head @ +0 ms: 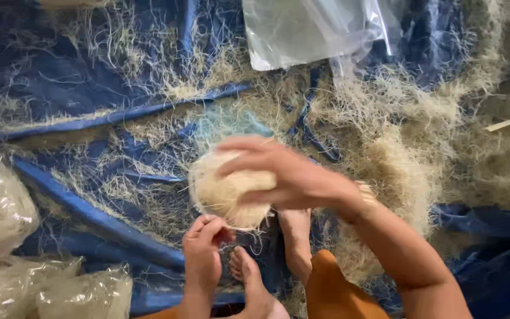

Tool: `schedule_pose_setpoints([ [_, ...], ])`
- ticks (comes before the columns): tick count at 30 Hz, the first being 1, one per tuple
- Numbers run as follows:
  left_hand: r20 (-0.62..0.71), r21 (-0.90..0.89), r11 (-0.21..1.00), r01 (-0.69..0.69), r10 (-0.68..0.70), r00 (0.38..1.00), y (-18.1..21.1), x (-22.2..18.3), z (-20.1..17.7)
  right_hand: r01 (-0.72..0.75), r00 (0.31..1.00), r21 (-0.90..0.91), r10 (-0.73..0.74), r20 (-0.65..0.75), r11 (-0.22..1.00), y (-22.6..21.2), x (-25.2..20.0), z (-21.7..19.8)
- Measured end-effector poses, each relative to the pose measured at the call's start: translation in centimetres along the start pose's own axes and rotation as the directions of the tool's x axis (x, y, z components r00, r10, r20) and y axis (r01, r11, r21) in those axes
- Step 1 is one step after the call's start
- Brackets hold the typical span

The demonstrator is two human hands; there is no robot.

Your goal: The person places a bundle of thin dried noodles into a clear plastic bag, seals the bag by tying a knot, and smooths the packaged noodles.

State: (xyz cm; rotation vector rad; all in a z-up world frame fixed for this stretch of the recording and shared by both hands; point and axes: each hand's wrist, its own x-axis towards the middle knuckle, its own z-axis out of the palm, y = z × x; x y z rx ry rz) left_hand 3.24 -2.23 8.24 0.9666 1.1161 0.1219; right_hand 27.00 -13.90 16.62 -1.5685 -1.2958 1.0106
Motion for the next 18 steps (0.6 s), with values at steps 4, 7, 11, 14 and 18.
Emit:
schedule_pose_setpoints([
  [4, 0.011, 0.170, 0.979, -0.110, 0.110, 0.994, 0.8, 0.0, -0.1, -0.313, 0.791, -0.095, 0.204, -0.577, 0.945, 6.6, -4.3, 1.5],
  [7, 0.041, 0.391, 0.902, -0.185, 0.183, 0.982, 0.1, 0.3, -0.7, -0.631, 0.603, 0.241, 0.661, -0.446, 0.737, 9.5, -5.1, 6.8],
  [11, -0.036, 0.607, 0.757, -0.241, 0.329, 0.944, -1.7, 0.9, -2.9, -0.364, 0.488, 0.737, 0.791, -0.370, 0.570, 12.3, -4.8, 10.7],
  [14, -0.046, 0.403, 0.900, -0.164, 0.199, 0.979, -2.2, 1.6, -4.0, -0.383, 0.540, 0.477, 0.611, -0.579, 0.791, 13.1, -3.3, 6.3],
  [18, 0.038, 0.268, 0.907, -0.325, 0.327, 0.944, -1.8, 1.6, -2.9, -0.359, 0.888, 0.182, 0.395, -0.234, 0.915, 10.5, 0.6, 3.3],
])
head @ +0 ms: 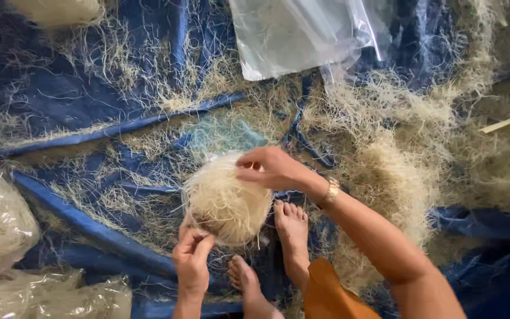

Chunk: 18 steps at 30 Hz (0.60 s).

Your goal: The person places a bundle of thin dried noodles into a clear plastic bag, seals the bag by tying a knot, and smooths the packaged noodles.

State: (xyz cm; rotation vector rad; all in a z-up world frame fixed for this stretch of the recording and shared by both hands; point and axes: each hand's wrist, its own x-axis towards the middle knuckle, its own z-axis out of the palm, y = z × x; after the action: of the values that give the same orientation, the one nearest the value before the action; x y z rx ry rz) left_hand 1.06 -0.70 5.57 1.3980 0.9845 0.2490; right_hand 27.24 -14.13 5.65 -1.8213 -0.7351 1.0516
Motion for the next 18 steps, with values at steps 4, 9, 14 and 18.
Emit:
schedule_pose_setpoints([
  [4, -0.026, 0.343, 0.891, -0.298, 0.326, 0.945, 3.5, -0.2, 1.3, 0.154, 0.988, -0.168, -0.152, 0.025, 0.974, 0.9, 0.7, 1.0],
  [9, 0.266, 0.501, 0.375, -0.780, 0.791, 0.551, 3.8, 2.4, 4.3, 0.040, 0.997, -0.014, -0.039, 0.060, 0.999, -0.5, -1.3, 1.8],
  [14, 0.366, 0.558, 0.195, -0.806, 0.815, 0.450, 1.4, 3.7, 5.4, 0.149, 0.986, 0.047, -0.145, -0.079, 0.988, 0.0, -2.2, 2.3],
  [18, 0.332, 0.521, 0.149, -0.840, 0.872, 0.361, 2.3, 2.9, 7.0, -0.019, 0.999, 0.060, 0.021, -0.033, 0.998, 1.7, -2.2, 0.9],
])
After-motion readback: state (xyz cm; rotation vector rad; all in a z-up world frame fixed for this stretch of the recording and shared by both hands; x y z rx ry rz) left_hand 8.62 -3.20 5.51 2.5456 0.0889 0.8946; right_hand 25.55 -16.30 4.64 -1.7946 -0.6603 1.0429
